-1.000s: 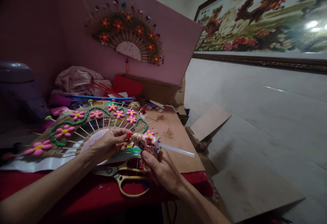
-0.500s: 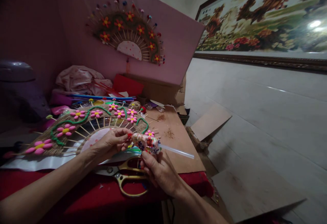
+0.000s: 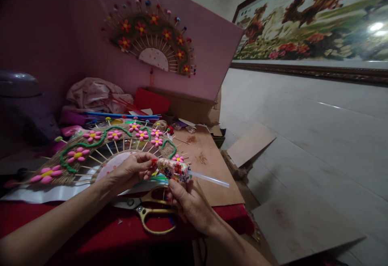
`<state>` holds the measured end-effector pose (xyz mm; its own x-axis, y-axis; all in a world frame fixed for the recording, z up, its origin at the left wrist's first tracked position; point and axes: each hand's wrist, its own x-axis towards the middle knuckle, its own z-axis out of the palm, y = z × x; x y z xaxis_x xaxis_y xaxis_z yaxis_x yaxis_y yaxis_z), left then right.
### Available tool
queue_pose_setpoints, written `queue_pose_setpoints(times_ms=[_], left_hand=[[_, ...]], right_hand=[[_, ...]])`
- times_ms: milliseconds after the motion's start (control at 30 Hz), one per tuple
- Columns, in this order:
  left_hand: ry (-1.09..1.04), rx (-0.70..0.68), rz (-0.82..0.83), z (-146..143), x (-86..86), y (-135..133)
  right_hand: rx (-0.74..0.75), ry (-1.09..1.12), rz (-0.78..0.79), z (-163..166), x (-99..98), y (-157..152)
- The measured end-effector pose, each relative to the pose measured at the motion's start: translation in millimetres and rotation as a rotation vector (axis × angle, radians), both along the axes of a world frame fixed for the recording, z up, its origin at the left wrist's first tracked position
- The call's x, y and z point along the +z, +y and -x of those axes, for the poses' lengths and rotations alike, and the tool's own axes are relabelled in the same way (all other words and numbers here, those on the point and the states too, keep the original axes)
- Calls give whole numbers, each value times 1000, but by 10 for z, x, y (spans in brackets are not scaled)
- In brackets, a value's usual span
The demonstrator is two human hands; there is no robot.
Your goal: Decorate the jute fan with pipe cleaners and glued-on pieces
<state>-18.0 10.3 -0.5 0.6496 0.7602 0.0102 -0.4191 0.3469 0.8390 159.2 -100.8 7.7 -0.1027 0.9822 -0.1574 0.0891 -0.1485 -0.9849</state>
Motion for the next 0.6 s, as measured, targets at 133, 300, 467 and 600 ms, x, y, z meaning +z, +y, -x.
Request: queue_pose_setpoints(times_ms=[133,300,467,600], left_hand=[[1,14,15,-1,2,-2],[9,18,9,-9,9,-1],[23,20,12,-2,7,0],[14,17,10,2,-12,1]], right_hand=[[7,6,-13,6,-6,-5],[12,24,-38,2,-26,-3],[13,10,-45,-4,-29,14],[-7,28,-28,7,-16,7]])
